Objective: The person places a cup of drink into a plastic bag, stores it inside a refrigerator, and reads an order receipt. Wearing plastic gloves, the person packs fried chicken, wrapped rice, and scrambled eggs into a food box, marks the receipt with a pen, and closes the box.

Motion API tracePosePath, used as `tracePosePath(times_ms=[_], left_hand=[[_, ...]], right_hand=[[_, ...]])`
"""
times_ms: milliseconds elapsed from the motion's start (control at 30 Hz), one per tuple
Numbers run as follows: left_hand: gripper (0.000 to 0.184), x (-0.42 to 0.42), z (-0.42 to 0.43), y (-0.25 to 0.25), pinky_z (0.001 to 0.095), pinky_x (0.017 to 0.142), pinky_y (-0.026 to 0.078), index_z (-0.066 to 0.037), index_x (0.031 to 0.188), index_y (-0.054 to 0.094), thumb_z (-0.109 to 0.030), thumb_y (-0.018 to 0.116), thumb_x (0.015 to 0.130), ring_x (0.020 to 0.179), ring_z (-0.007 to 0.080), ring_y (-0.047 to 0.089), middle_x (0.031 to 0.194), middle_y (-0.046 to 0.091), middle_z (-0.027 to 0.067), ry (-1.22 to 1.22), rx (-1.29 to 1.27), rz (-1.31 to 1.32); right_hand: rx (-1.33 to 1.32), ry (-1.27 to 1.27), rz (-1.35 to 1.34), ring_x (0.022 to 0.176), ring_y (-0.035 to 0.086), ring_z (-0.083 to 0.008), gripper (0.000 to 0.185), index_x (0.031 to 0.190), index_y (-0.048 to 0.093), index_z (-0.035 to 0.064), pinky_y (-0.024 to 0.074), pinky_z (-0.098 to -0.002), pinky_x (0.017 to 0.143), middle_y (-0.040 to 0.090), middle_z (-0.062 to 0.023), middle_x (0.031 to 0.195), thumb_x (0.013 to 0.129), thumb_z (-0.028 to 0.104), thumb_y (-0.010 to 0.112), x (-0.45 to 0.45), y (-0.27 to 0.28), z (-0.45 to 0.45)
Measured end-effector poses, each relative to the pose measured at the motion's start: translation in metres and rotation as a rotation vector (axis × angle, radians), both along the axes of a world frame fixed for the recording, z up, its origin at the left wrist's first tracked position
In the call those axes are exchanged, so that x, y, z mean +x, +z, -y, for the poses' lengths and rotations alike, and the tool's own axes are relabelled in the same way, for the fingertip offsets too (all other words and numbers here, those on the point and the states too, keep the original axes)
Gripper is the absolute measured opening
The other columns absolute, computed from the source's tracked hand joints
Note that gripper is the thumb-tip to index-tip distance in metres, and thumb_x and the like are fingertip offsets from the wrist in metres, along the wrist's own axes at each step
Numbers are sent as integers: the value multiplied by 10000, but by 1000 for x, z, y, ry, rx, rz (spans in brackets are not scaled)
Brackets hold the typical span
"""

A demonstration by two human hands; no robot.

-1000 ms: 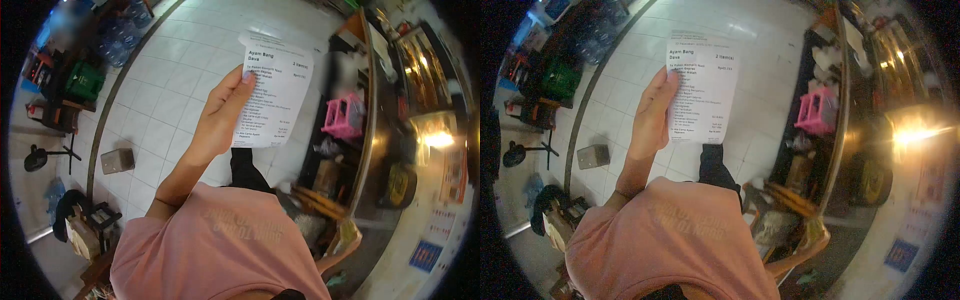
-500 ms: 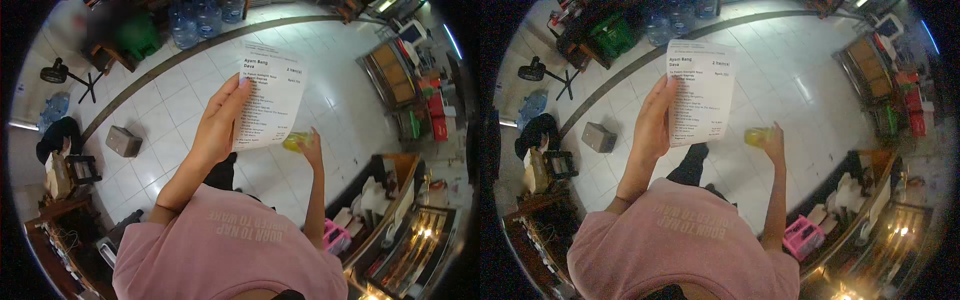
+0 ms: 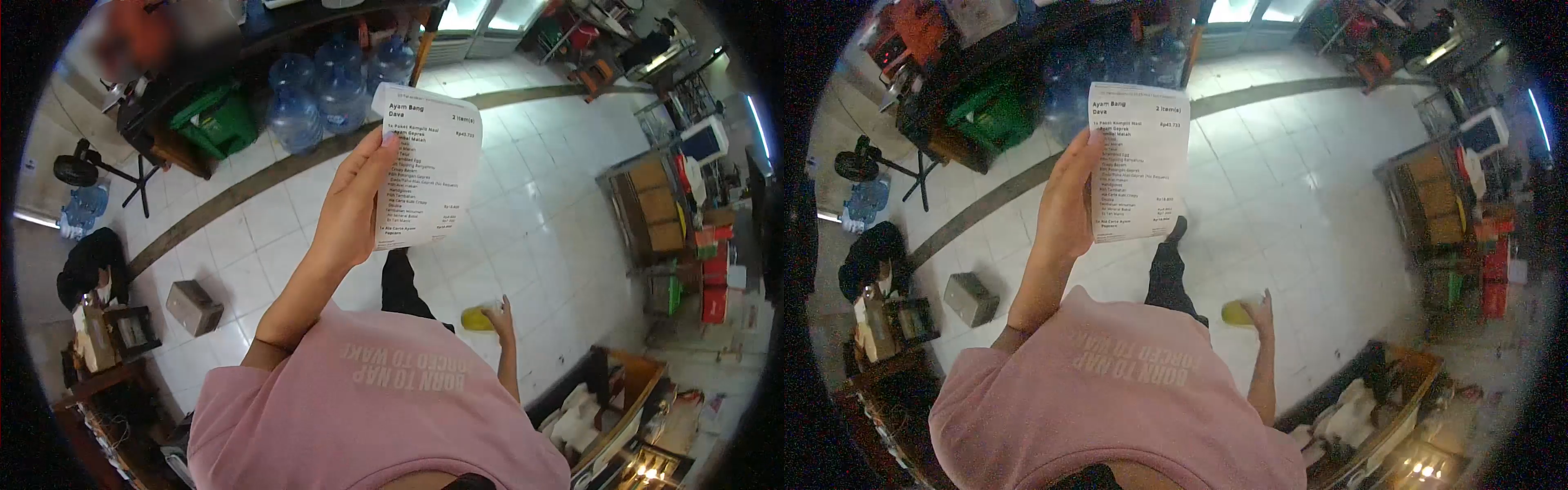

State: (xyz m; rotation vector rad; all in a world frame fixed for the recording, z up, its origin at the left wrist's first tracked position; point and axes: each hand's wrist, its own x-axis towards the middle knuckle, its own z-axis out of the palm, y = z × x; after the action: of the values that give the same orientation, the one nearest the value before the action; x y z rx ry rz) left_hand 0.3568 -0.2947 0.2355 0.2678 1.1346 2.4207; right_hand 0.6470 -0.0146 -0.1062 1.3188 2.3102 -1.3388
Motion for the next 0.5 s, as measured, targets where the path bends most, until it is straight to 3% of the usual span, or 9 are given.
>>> tracePosePath(times_ms=[133,200,333,500], left_hand=[[317,-10,-7,-12,218,782,447,-11,1159,466,-206,422,914,920,78,539,1033,562,44,-9,53,-27],[316,-7,-5,0,219,792,438,-12,1159,467,-203,430,911,930,81,535,1042,560,45,4,40,-52],[324,-10,3,-5,213,801,422,-13,1161,468,-210,447,905,949,85,527,1062,555,48,23,55,-48],[340,-23,-17,-19,212,790,422,-6,1168,464,-220,451,904,945,89,528,1057,558,52,194,3,-93]], right_hand=[[-169,-108,-139,1185,378,-271,899,1314,278,-9,334,-357,958,368,-202,1294,635,373,727,-29,26,-51],[223,31,-131,997,510,-217,806,1285,334,-11,413,-306,857,496,-179,1163,672,341,722,-58,1,-93],[116,125,-358,1112,434,-223,760,1277,344,-4,366,-313,912,430,-146,1241,692,315,709,-165,103,-103],[488,367,-619,1216,313,-260,741,1280,325,3,267,-337,995,318,-156,1318,684,232,702,-297,165,-161]])
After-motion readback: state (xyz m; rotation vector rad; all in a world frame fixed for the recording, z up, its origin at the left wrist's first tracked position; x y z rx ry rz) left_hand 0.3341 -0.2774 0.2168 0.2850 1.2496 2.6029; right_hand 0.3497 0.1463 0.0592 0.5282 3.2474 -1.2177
